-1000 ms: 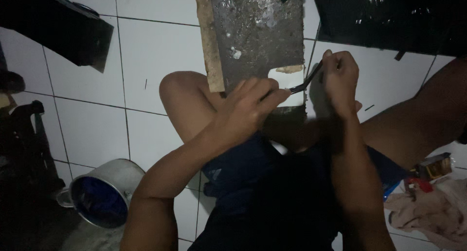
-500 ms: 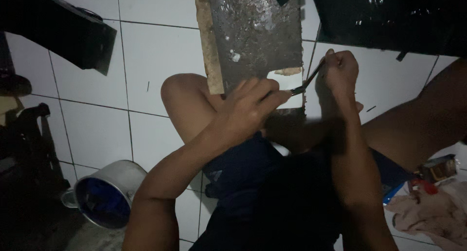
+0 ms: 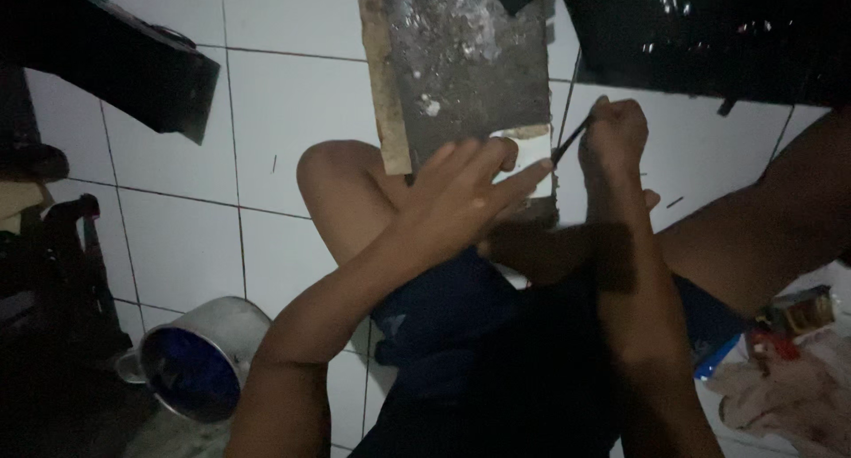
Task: The person sits on the floor and repeatedly applies strips of black tape to a rectangular wooden block. They use a small metal tool to smooth and press the tape onto the surface, working on different sections of the block.
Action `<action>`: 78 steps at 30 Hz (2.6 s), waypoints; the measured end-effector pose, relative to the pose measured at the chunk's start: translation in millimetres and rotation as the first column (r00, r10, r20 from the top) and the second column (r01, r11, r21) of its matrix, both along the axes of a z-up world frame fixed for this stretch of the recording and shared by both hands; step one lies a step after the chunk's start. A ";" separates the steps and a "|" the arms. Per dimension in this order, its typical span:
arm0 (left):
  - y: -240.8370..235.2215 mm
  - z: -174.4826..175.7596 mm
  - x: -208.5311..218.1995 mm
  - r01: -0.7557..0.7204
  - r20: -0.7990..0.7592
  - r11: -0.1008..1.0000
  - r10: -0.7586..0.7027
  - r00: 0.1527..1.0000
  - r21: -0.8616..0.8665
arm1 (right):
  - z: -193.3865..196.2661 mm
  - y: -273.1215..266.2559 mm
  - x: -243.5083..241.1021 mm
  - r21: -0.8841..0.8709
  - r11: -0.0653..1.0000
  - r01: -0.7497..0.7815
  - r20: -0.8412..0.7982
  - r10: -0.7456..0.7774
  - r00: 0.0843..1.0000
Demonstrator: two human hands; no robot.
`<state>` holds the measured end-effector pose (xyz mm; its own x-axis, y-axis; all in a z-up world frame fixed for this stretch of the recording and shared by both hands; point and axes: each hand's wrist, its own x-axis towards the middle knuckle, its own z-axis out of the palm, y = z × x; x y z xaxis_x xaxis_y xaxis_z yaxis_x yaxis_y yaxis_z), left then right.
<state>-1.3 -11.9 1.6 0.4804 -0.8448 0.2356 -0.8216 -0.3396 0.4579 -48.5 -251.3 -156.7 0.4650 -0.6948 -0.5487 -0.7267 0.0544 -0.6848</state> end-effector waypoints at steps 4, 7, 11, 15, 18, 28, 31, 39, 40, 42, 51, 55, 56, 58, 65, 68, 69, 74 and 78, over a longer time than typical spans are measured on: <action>-1.0 6.3 -1.2 -0.040 0.074 0.998 0.044 0.996 -0.045 | -10.7 -3.5 -11.1 -0.070 0.990 0.123 0.063 -0.119 0.991; -5.6 3.9 -0.7 -0.048 0.078 0.999 0.048 0.996 -0.004 | -29.5 -43.6 -29.2 0.019 0.989 0.148 0.316 -0.147 0.937; 4.9 2.2 5.8 0.013 0.054 0.997 -0.008 0.999 -0.081 | -6.7 -96.6 -40.7 -0.162 0.981 0.111 0.396 -0.039 0.918; 15.2 -1.6 5.8 -0.058 -0.101 0.981 0.040 0.994 -0.186 | 49.0 -126.7 -11.5 -0.421 0.906 0.040 0.441 0.166 0.882; 13.3 -10.6 13.7 -0.129 -0.218 0.959 0.073 0.973 -0.252 | 83.1 -139.7 -7.0 -0.580 0.815 0.016 0.415 0.279 0.866; -21.0 -5.2 143.1 -0.325 0.199 0.911 0.377 0.904 -0.254 | 68.3 -164.8 9.3 -0.816 0.566 -0.118 0.217 0.488 0.845; -17.5 -12.3 163.4 -0.382 0.193 0.919 0.393 0.899 -0.091 | 54.3 -165.3 8.2 -0.831 0.523 -0.189 0.162 0.553 0.817; -31.3 -46.0 190.0 -0.405 0.338 0.909 0.412 0.846 -0.094 | 71.4 -146.1 -30.5 -0.853 0.376 -0.361 -0.174 0.447 0.877; -32.0 -48.0 192.4 -0.384 0.279 0.920 0.391 0.877 -0.082 | 71.9 -145.1 -34.7 -0.777 0.544 -0.316 -0.094 0.395 0.914; -32.1 -47.3 196.0 -0.335 0.160 0.940 0.341 0.926 -0.066 | 64.8 -140.0 -43.5 -0.608 0.765 -0.215 0.010 0.278 0.960; -10.3 -30.4 140.2 -0.080 0.195 0.983 0.112 0.974 -0.163 | 5.7 -76.3 -88.4 -0.667 0.721 -0.188 0.124 0.356 0.926; 5.2 -38.9 83.7 -0.053 0.416 0.955 0.177 0.892 -0.292 | 48.0 -34.6 -79.0 -0.616 0.717 -0.326 0.146 0.511 0.847; 12.8 -42.5 71.8 -0.056 0.436 0.974 0.149 0.887 -0.219 | 60.6 -17.0 -75.4 -0.647 0.694 -0.317 0.232 0.574 0.785; 29.9 -46.9 53.4 -0.071 0.474 0.995 0.093 0.876 -0.066 | 93.3 13.9 -63.1 -0.616 0.697 -0.368 0.289 0.634 0.717; 67.3 -47.7 21.6 -0.213 0.429 0.952 0.290 0.855 -0.220 | 140.6 86.2 -39.0 -0.665 0.505 -0.551 0.063 0.772 0.632; 77.4 -46.3 8.5 -0.240 0.429 0.970 0.236 0.872 -0.044 | 140.1 94.5 -44.6 -0.660 0.543 -0.519 0.097 0.747 0.658; 77.9 -43.8 4.3 -0.223 0.391 0.975 0.199 0.898 0.015 | 141.6 95.9 -46.3 -0.687 0.520 -0.507 0.083 0.750 0.656; 51.2 -21.9 -6.1 -0.207 0.158 0.930 0.264 0.952 -0.303 | 153.7 109.9 -44.4 -0.592 0.609 -0.527 0.185 0.740 0.647; 27.9 -22.6 -7.1 -0.181 0.117 0.974 0.197 0.973 -0.135 | 158.7 109.0 -43.3 -0.514 0.635 -0.577 -0.056 0.646 0.761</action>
<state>-8.3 15.9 -21.0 0.5870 -0.7027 0.4019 -0.8029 -0.4420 0.3999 -91.8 -142.4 2.0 0.9174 -0.3732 -0.1385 -0.3815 -0.7250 -0.5735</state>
